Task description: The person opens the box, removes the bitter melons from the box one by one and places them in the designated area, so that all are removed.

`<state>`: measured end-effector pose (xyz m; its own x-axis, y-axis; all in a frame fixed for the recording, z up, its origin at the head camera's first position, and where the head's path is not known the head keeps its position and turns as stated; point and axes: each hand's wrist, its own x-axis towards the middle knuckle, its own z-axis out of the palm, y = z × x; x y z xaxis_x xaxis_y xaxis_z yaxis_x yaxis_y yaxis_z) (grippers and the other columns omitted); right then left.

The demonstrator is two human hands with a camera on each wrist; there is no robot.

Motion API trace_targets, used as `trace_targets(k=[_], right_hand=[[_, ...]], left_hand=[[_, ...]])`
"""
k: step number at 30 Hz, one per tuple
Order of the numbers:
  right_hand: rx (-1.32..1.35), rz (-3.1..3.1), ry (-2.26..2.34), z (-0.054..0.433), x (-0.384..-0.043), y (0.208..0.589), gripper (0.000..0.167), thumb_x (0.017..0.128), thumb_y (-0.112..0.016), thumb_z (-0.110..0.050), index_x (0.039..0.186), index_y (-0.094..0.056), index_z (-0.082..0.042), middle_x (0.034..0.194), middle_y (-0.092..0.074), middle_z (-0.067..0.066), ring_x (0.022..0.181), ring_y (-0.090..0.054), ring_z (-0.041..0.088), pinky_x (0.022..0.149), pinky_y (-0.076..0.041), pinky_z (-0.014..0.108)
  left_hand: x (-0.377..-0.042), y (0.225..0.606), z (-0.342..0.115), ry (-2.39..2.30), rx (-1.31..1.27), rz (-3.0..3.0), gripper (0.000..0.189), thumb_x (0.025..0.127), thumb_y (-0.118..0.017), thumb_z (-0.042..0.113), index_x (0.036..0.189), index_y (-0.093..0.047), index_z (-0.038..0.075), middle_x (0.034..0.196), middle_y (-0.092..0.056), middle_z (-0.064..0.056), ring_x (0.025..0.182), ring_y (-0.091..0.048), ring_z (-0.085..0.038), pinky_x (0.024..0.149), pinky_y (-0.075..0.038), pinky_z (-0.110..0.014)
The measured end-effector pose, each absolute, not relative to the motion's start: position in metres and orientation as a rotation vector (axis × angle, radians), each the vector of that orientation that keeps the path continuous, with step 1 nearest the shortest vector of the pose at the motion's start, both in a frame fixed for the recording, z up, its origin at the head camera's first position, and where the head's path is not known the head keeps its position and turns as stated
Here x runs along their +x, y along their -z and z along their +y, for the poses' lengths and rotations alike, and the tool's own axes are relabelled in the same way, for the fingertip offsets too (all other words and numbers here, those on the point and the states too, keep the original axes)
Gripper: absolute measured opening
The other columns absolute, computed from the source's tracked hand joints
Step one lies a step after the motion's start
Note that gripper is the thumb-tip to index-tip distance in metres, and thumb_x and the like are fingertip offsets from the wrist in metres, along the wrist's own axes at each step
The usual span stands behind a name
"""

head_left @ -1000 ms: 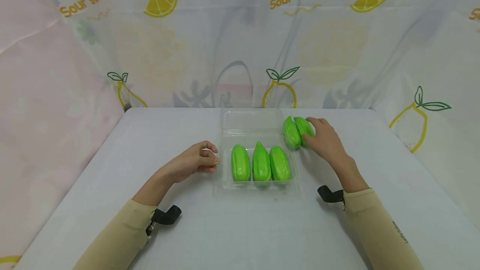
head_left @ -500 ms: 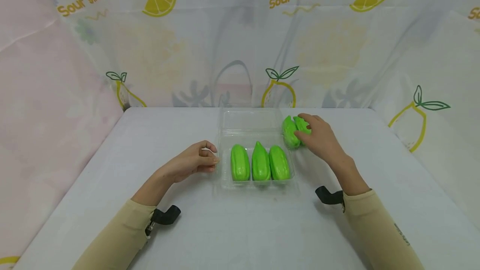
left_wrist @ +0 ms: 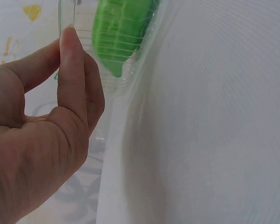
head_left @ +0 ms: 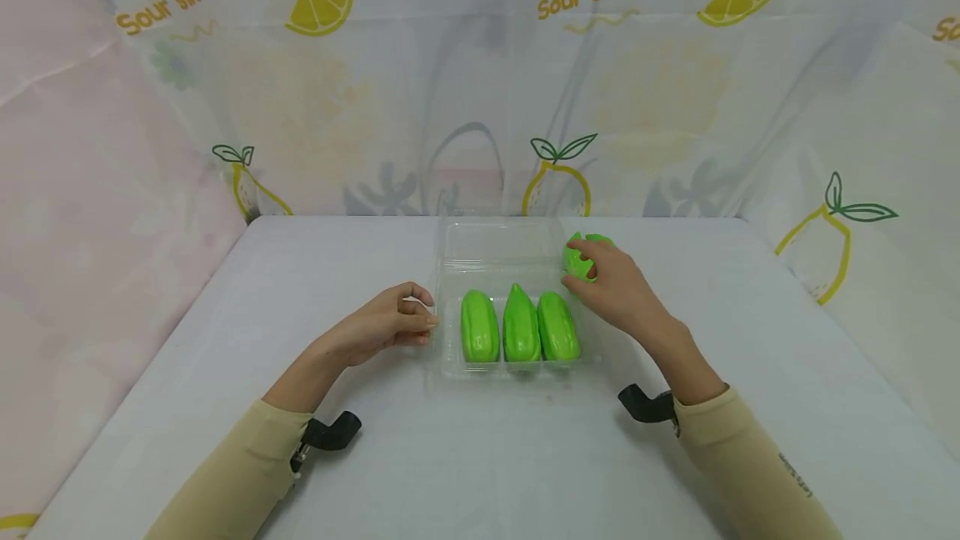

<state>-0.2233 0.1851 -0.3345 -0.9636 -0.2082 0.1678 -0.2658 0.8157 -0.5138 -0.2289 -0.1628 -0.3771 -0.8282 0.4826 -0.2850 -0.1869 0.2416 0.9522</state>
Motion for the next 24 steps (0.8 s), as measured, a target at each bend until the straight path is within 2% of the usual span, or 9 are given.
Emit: trace_targets(k=[7, 13, 24], right_hand=[[0.419, -2.909, -0.825, 0.178, -0.219, 0.335, 0.052, 0.094, -0.064, -0.027, 0.141, -0.051, -0.009, 0.132, -0.057, 0.017, 0.095, -0.061, 0.028, 0.078, -0.054, 0.041], [0.468, -2.915, -0.83, 0.174, -0.215, 0.335, 0.052, 0.093, -0.065, -0.024, 0.14, -0.051, -0.007, 0.126, -0.062, 0.021, 0.094, -0.063, 0.03, 0.078, -0.055, 0.043], [0.484, -3.062, -0.779, 0.159, -0.2, 0.332, 0.053, 0.093, -0.06, -0.026, 0.141, -0.051, -0.006, 0.141, -0.056, 0.018, 0.12, -0.06, 0.036, 0.095, -0.053, 0.051]], left_hand=[[-0.229, 0.377, -0.163, -1.631, 0.278, 1.991, 0.04, 0.096, -0.065, 0.011, 0.124, -0.038, -0.001, 0.092, -0.057, -0.003, 0.078, -0.063, -0.012, 0.075, -0.058, -0.02], [-0.228, 0.377, -0.163, -1.633, 0.277, 1.987, 0.04, 0.095, -0.065, 0.011, 0.123, -0.039, -0.001, 0.091, -0.057, -0.002, 0.078, -0.063, -0.012, 0.075, -0.058, -0.02], [-0.229, 0.378, -0.164, -1.64, 0.276, 1.985, 0.04, 0.095, -0.065, 0.011, 0.123, -0.039, -0.001, 0.091, -0.057, -0.003, 0.078, -0.063, -0.012, 0.075, -0.058, -0.02]])
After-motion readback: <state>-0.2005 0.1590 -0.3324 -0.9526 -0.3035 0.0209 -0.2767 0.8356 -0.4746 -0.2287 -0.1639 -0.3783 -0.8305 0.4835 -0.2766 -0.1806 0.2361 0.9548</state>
